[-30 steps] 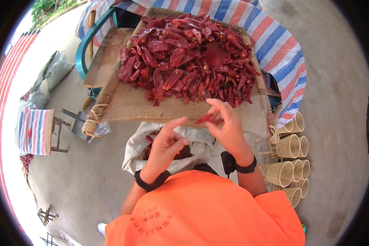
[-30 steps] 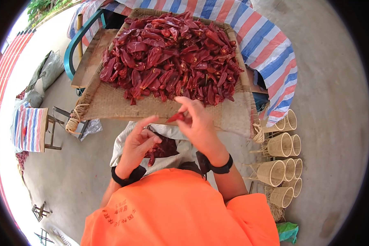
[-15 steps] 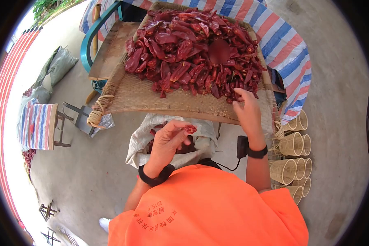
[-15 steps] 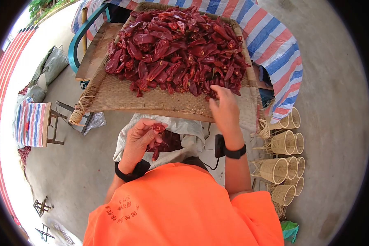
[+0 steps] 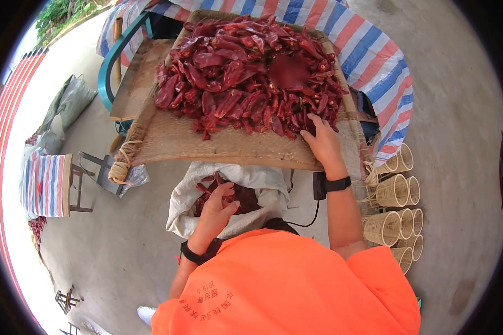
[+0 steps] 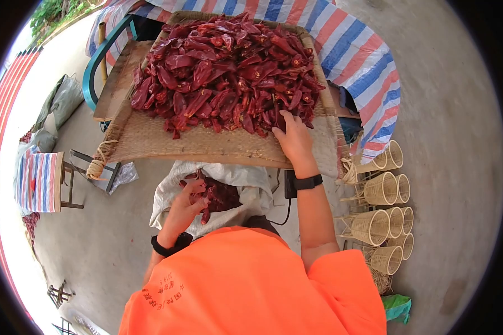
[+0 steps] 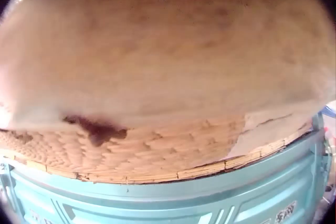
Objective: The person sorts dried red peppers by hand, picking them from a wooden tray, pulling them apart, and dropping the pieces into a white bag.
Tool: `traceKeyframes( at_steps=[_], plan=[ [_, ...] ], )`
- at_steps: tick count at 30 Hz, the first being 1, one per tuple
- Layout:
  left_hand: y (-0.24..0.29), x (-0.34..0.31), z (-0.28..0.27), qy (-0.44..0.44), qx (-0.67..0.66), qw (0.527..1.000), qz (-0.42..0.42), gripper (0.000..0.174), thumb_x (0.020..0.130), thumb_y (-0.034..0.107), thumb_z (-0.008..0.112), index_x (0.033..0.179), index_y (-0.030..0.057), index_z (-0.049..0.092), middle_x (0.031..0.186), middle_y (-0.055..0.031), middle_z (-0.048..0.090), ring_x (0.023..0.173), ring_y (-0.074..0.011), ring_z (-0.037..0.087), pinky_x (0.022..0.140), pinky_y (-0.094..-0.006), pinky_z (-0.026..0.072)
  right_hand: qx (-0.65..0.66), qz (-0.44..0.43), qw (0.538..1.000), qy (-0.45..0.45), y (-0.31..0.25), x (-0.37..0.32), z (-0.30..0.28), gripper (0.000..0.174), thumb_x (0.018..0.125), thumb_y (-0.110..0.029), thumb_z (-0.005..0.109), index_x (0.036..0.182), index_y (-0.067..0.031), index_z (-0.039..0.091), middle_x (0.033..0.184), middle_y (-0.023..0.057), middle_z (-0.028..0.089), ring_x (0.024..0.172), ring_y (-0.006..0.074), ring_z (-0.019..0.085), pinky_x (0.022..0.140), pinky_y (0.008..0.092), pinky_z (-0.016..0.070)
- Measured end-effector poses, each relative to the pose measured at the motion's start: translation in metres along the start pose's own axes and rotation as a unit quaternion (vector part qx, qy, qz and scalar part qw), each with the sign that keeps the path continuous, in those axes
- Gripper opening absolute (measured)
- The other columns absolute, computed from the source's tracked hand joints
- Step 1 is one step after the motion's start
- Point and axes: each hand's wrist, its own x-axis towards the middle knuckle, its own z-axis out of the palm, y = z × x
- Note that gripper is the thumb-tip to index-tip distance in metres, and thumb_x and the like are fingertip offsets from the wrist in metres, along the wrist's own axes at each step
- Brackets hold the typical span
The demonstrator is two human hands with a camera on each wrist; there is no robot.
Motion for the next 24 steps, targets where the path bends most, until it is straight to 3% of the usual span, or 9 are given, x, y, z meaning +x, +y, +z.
traceKeyframes(
  at_steps=[5,11,17,20,24],
  plan=[
    [0.004,-0.003,-0.003,-0.013,-0.018,1.0,-0.001,0.043,0.092,0.01,0.063,0.132,0.0028,0.048,0.121,-0.0113,0.058,0.091,-0.0117,0.061,0.075,-0.0268,0.0512,0.131,-0.009,0.99,0.047,0.038,0.002,0.009,0.039,0.081,-0.021,0.069,0.115,-0.0037,0.063,0.107,0.0199,0.064,0.098,0.0376,0.062,0.083,0.0422,0.0487],
    [0.028,-0.005,-0.005,-0.005,-0.1,0.995,-0.021,0.035,0.095,0.01,0.058,0.128,0.0028,0.051,0.12,-0.0078,0.059,0.092,-0.0114,0.061,0.074,-0.025,0.0494,0.116,0.034,0.988,0.095,0.036,-0.006,-0.006,0.027,0.079,-0.016,0.066,0.1,-0.0004,0.068,0.091,0.0186,0.068,0.085,0.0342,0.065,0.077,0.04,0.0492],
    [0.048,-0.001,-0.011,-0.04,-0.175,0.984,0.004,0.03,0.096,0.009,0.057,0.125,0.004,0.052,0.114,-0.0044,0.061,0.09,-0.01,0.062,0.073,-0.0228,0.048,0.285,0.097,0.949,0.1,0.026,-0.02,-0.02,0.022,0.082,-0.016,0.065,0.097,-0.0006,0.068,0.076,0.0077,0.067,0.066,0.0133,0.06,0.065,0.0289,0.0471],
    [0.065,0.005,-0.011,-0.05,-0.205,0.977,0.029,0.027,0.096,0.008,0.056,0.123,0.0047,0.054,0.111,-0.0033,0.062,0.089,-0.0092,0.061,0.072,-0.0225,0.0477,0.361,0.08,0.927,0.072,0.009,-0.024,-0.027,0.019,0.089,-0.012,0.061,0.102,0.0014,0.065,0.082,-0.0018,0.063,0.07,0.0057,0.057,0.065,0.0219,0.0463],
    [0.083,0.026,0.0,-0.036,-0.135,0.985,0.1,0.024,0.094,0.007,0.058,0.118,0.0064,0.057,0.109,-0.0036,0.062,0.081,-0.0098,0.061,0.07,-0.022,0.0465,0.352,0.087,0.929,0.08,-0.007,-0.023,-0.016,0.017,0.086,-0.013,0.062,0.096,0.0008,0.066,0.076,0.0023,0.065,0.069,0.0082,0.056,0.066,0.0257,0.046]
  ],
)
